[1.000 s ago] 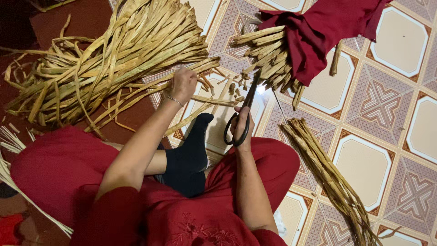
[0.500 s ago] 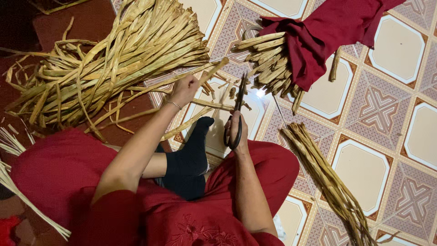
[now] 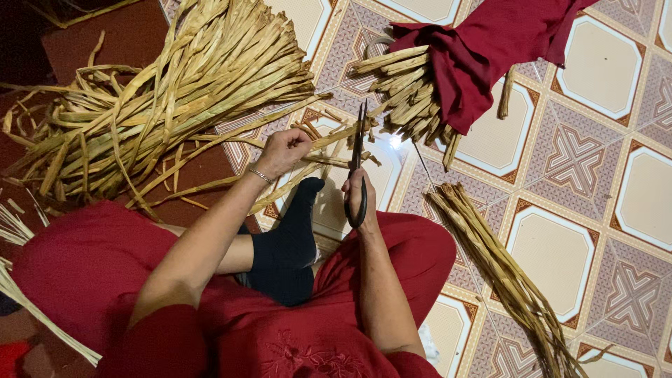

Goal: The person sits on the floor and uses scissors to cut dried plant stalks into shorter pieces. They repeatedly pick up stalks, cut them, and place the cut pieces into a growing pile on the floor.

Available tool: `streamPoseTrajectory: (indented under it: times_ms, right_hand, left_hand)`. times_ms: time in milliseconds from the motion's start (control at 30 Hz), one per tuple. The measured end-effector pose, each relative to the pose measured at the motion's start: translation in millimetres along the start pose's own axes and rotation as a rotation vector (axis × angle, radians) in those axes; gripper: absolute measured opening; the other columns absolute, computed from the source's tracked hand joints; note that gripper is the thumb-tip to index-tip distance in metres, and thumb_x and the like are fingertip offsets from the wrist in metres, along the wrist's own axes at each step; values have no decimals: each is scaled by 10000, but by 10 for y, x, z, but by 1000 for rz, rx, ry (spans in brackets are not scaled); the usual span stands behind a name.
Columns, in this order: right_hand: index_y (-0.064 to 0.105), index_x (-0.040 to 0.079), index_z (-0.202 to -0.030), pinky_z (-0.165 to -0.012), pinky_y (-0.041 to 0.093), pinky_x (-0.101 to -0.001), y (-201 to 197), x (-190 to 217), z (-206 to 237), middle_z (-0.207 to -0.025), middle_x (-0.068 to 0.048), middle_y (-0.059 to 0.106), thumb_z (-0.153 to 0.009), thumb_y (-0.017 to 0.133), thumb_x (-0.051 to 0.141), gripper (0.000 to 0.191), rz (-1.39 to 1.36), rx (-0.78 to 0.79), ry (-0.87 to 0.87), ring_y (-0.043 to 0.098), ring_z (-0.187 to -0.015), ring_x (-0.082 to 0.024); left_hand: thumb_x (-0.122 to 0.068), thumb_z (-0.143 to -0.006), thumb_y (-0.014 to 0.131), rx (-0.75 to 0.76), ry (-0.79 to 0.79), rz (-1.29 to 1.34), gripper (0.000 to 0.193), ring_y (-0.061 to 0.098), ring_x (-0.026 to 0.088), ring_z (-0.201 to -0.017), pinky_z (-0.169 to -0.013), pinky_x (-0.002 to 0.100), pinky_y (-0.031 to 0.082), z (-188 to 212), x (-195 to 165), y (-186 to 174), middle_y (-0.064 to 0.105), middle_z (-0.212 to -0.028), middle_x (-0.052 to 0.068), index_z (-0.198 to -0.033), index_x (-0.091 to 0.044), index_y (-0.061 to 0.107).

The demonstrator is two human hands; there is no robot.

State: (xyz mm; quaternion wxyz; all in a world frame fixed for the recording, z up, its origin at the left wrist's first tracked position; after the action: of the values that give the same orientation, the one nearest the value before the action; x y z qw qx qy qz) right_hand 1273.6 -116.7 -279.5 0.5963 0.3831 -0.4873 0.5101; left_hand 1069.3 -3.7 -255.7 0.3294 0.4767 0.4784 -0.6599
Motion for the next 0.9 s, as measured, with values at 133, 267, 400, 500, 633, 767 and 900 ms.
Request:
streamPoseTrajectory:
  times_ms: [133,267,400,500,633,767,900]
  right_hand:
    - [606,40,-1210,-481,374,-232,28,-36,18,-686,28,482,-1071,367,521,555,-82,-12,33,436,-540,-71]
    - [581,6,-1080,-495,378,-245,59,-31,38,-668,30,457,-1121,362,511,552,11,-44,-58,440,-555,-72]
    - [634,19,-1077,-478,391,-240,54,5,86,-597,39,479,-1084,341,510,571,172,-101,-140,473,-520,-66]
    - [661,12,-1043,-522,379,-243,32,27,95,-625,36,471,-1131,358,509,589,147,-121,-181,449,-559,-59]
    - [646,6,-1052,-429,278,-261,-47,17,49,-583,35,431,-1083,407,509,558,-47,-147,-15,355,-466,-65]
    - [616,28,-1057,-374,230,-256,-90,7,14,-546,42,400,-1062,393,540,559,-157,-147,62,307,-408,-61]
    - [611,29,-1067,-378,221,-250,-61,-1,14,-553,45,393,-1063,404,557,567,-184,-120,53,296,-416,-57]
  left_hand:
    - [-187,-910,716,-12,19,-19,145,603,57,-686,-652,249,517,25,40,17,711,-765,-9,-900,-46,750]
    - [-174,-902,716,-11,8,-11,136,605,56,-688,-662,253,520,48,40,35,713,-765,-12,-891,-42,748]
    - [-168,-897,713,-18,32,-5,133,610,54,-694,-666,249,524,44,27,81,714,-764,-9,-893,-38,739]
    - [-161,-882,720,-28,-8,-25,118,618,56,-693,-668,244,528,32,33,57,719,-769,-10,-885,-47,748]
    - [-155,-877,730,-54,-55,-104,116,608,83,-660,-633,266,522,50,5,-25,711,-745,16,-866,-44,762]
    - [-209,-935,667,104,-429,-300,142,598,157,-760,-650,327,530,64,67,2,683,-941,61,-961,-111,766]
    - [-166,-969,661,-54,-182,-718,138,539,238,-1037,-905,424,464,-130,59,-114,625,-1112,112,-1016,-93,768]
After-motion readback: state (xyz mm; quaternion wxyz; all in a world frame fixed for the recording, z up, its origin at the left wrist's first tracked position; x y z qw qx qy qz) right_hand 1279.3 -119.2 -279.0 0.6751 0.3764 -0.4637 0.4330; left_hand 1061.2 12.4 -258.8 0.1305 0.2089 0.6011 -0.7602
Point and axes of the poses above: each hand's wrist, its own z-axis away from the middle knuckle, its own y-axis out of the palm, x = y × z, the point moved 3 cm from there along -z, towards the middle knuckle
